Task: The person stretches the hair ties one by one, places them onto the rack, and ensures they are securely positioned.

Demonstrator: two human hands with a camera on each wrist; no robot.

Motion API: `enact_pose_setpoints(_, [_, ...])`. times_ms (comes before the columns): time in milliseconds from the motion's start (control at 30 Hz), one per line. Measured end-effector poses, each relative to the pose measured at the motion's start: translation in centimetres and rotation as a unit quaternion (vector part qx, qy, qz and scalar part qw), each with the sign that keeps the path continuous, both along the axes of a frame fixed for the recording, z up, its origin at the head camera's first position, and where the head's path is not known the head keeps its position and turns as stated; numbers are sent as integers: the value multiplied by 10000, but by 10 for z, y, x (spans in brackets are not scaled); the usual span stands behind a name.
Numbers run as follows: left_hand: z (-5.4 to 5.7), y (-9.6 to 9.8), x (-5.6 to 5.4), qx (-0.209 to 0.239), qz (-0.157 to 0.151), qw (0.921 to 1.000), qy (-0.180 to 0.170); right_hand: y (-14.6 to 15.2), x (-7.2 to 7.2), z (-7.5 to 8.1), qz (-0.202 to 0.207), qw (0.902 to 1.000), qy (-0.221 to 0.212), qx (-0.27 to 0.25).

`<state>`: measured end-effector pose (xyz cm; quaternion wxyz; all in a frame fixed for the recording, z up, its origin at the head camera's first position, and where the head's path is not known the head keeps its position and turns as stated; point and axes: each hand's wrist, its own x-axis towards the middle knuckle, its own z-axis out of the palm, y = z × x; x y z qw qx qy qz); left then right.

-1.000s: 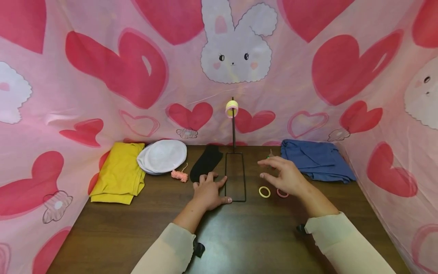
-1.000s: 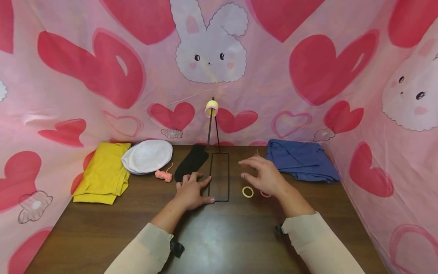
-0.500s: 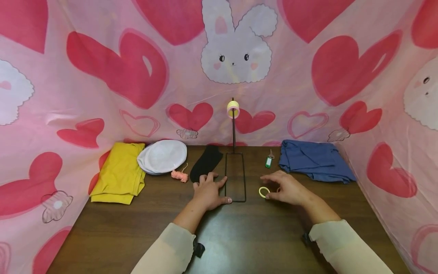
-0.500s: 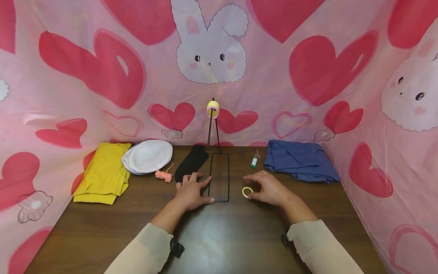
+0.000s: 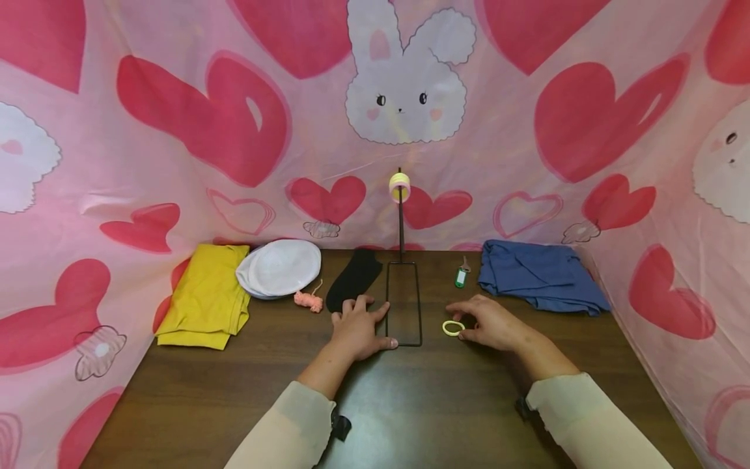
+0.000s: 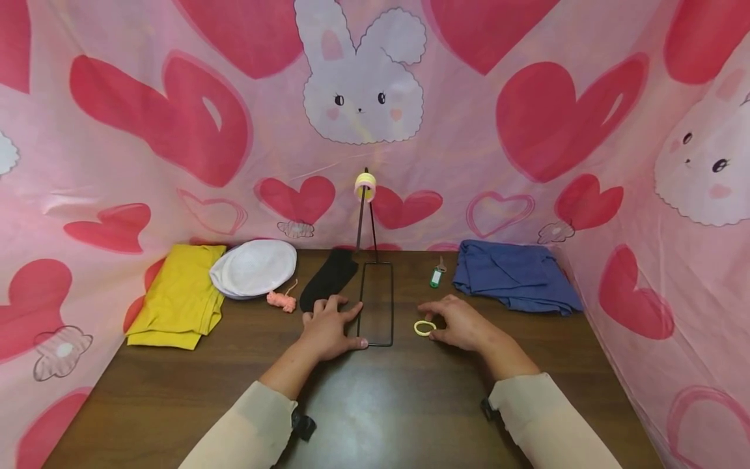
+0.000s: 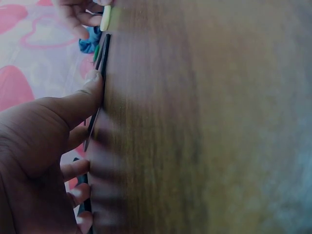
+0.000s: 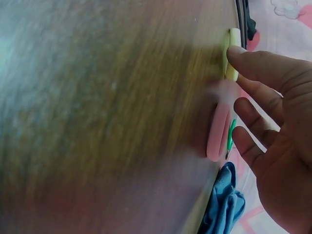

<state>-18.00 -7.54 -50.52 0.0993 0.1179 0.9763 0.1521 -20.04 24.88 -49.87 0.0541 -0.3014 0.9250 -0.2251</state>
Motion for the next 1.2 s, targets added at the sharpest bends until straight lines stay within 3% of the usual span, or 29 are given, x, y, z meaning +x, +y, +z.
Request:
enact_pose_setpoints(233, [0, 0, -1, -53, -1, 10000, -6, -2, 0, 2, 21, 9999, 98, -66])
enact_pose_setpoints(567, [1, -1, -2, -26, 38, 10000, 24, -8, 2, 9, 118, 9979, 327, -545])
enact_pose_setpoints(900, [1, 0, 1, 3, -19, 10000, -7, -13, 9, 26, 246, 9892, 1011, -1030])
enact_pose_setpoints(1200, [-1, 0, -1, 3, 9, 10000, 25, -29, 9, 46, 509, 9752, 1619, -1419])
